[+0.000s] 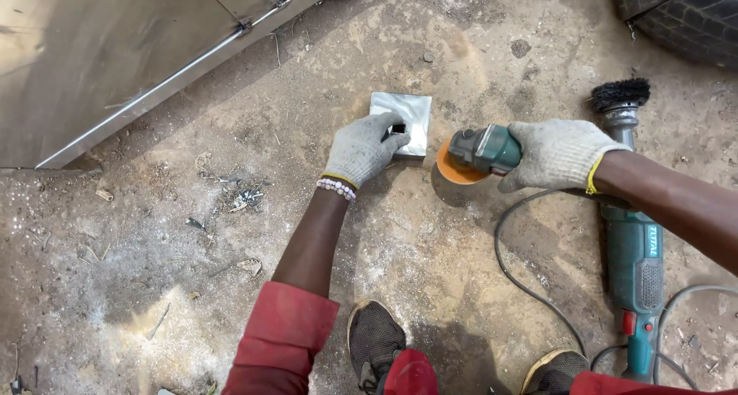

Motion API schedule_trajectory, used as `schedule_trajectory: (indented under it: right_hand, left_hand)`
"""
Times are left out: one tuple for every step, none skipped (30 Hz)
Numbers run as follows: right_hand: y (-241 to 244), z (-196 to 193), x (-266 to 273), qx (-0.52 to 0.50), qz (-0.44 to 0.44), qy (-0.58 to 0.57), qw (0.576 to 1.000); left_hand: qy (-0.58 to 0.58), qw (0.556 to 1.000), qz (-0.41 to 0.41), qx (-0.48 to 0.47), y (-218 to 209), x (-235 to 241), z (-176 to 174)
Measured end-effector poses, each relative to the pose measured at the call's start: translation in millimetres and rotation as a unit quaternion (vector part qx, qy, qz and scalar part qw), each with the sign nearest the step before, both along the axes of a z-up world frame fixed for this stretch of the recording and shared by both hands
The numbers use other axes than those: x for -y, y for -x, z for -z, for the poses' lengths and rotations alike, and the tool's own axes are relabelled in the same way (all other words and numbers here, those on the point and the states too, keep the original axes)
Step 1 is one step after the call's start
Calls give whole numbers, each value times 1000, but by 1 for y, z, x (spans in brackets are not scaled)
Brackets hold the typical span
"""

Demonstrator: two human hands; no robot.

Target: Polishing the surfaces of a small metal component using a handheld angle grinder

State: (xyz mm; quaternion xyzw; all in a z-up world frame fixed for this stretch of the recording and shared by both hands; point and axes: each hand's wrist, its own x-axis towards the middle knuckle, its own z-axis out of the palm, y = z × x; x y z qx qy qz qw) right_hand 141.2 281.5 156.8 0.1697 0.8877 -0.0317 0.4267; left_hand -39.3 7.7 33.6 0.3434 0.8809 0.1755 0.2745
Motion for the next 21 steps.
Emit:
schedule_trajectory:
  right_hand:
    - [0,-7,-1,-2,3,0,1000]
    - [-1,-13,-2,-4,25,-1,1000]
    - [-1,-19,-3,-7,46,-1,999]
    - [-2,-23,-4,-8,51,-2,999]
    - [-2,-26,-5,-14,64,5,998]
    - [-4,-29,-6,-19,77,11,997]
    - [-4,-29,-8,-19,81,10,997]
    - [-4,-28,-10,-22,86,10,996]
    - [-3,-26,-10,-25,91,10,996]
    - [-2,-25,-11,-26,90,10,996]
    - [-1,-23,-12,-30,86,7,996]
    - [-1,-22,-12,-34,81,6,996]
    - [-1,-19,-12,-33,80,7,996]
    - [0,-16,-11,-37,74,7,997]
    - [1,-14,-11,-42,69,7,997]
    - [2,-7,-13,-43,68,8,997]
    - [2,1,-14,-63,60,6,996]
    - [0,9,-14,-82,53,6,995]
    - [5,15,-13,-82,53,7,995]
    - [10,21,-11,-91,49,3,995]
    - [16,26,-10,-99,44,-2,994]
  left_hand:
    - [0,1000,3,-2,-2,-4,3]
    - [-4,1000,-2,-26,-3,-8,6]
    - [-7,999,-6,-49,-4,-13,10]
    - [-8,999,-2,-50,-12,-17,12]
    - [33,997,-31,-69,-19,-21,14]
    - [73,992,-62,-87,-28,-24,17]
    - [72,992,-58,-87,-40,-32,15]
    - [97,989,-79,-83,-52,-37,14]
    - [121,984,-100,-80,-63,-42,12]
    - [121,984,-101,-80,-66,-44,6]
    - [88,984,-142,-57,-69,-46,0]
    - [57,981,-183,-33,-74,-47,-7]
    - [59,981,-185,-32,-72,-45,-17]
    - [14,969,-246,20,-69,-43,-28]
    - [-32,949,-305,71,-66,-41,-39]
    - [-31,949,-305,70,-61,-28,-38]
    - [-80,946,-301,91,-57,-15,-37]
    - [-128,940,-296,114,-54,0,-35]
    - [-126,940,-295,114,-46,7,-31]
    - [-108,954,-252,119,-37,14,-26]
    - [-90,966,-207,125,-29,21,-21]
